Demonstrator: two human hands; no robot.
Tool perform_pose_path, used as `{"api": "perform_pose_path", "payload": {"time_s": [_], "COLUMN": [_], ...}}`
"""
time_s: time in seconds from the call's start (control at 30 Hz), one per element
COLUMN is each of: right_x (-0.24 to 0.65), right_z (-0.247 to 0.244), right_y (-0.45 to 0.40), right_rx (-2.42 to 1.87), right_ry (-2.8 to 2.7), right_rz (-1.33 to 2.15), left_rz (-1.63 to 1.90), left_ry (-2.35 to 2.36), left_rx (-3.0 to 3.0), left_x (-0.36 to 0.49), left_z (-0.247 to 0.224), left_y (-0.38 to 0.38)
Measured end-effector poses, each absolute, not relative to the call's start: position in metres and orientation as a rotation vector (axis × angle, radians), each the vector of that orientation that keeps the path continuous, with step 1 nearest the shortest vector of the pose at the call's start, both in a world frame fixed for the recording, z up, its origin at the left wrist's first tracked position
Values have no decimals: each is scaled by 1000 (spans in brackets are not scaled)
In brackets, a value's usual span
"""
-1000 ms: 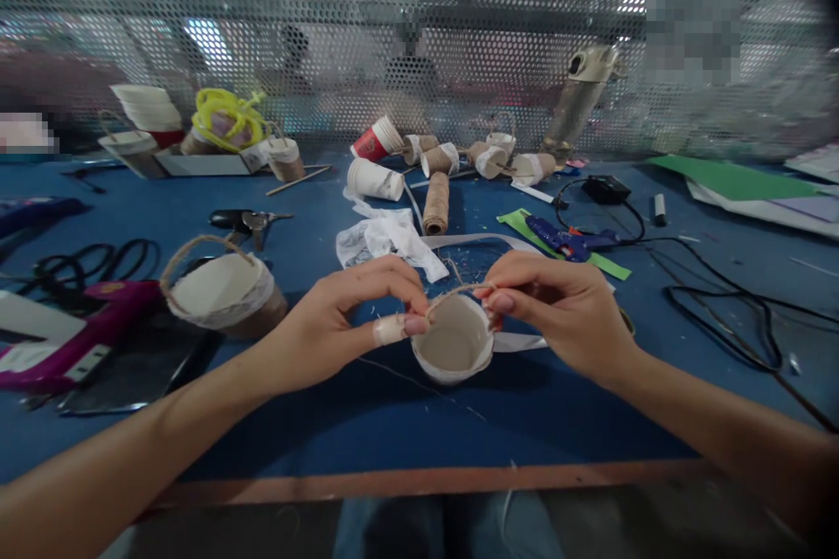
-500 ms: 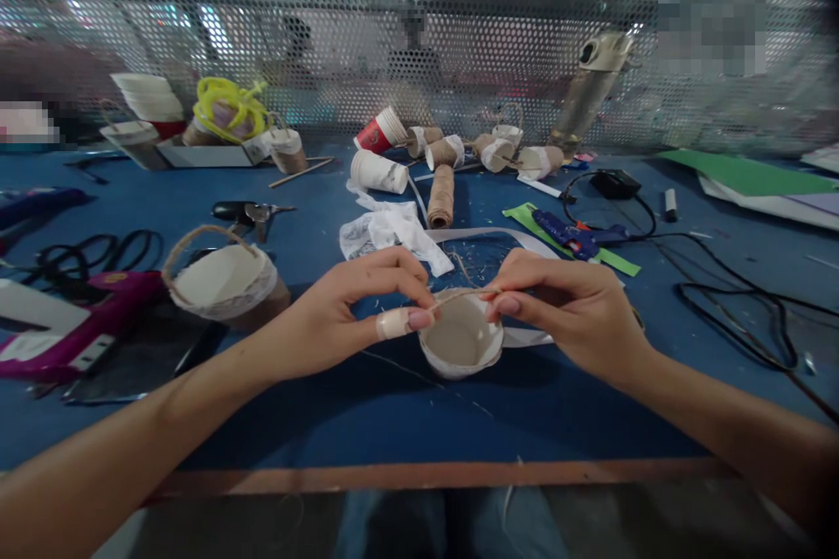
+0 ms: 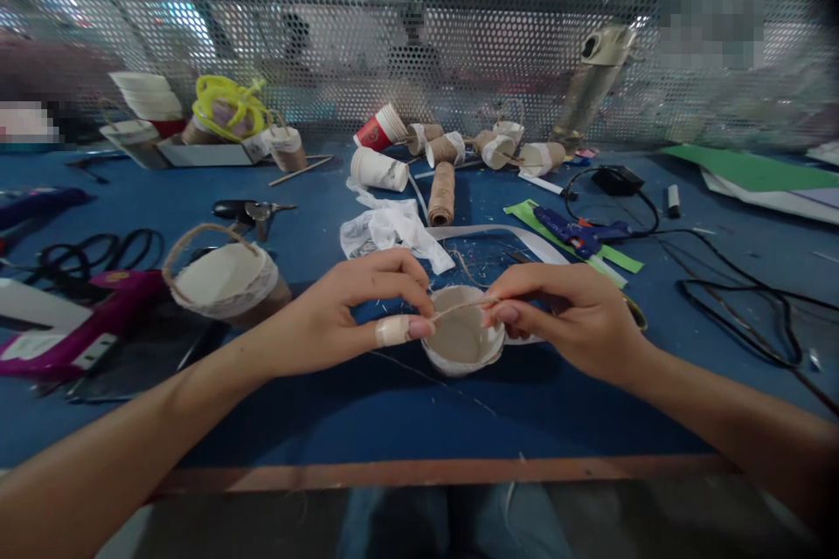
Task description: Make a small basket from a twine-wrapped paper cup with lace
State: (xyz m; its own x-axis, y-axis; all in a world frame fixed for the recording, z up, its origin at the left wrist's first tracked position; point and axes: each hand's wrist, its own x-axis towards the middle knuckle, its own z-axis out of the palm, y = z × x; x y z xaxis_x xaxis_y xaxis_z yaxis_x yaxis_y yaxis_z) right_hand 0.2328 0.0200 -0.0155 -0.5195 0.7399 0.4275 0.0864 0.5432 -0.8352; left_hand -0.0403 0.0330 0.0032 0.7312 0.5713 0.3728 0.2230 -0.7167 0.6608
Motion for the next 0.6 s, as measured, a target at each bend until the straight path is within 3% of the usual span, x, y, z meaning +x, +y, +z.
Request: {"api": "perform_pose_path", "payload": {"time_s": [0.6], "right_x": [228], "right_z": [-15], "right_y": [12], "right_rx": [-650], "right_ry": [-1647], "right_rz": [1288], "left_rz": [948], "left_ry": [549], "left_rx": [2475], "left_x": [-43], "left_z": [-3], "left_y": [33]}}
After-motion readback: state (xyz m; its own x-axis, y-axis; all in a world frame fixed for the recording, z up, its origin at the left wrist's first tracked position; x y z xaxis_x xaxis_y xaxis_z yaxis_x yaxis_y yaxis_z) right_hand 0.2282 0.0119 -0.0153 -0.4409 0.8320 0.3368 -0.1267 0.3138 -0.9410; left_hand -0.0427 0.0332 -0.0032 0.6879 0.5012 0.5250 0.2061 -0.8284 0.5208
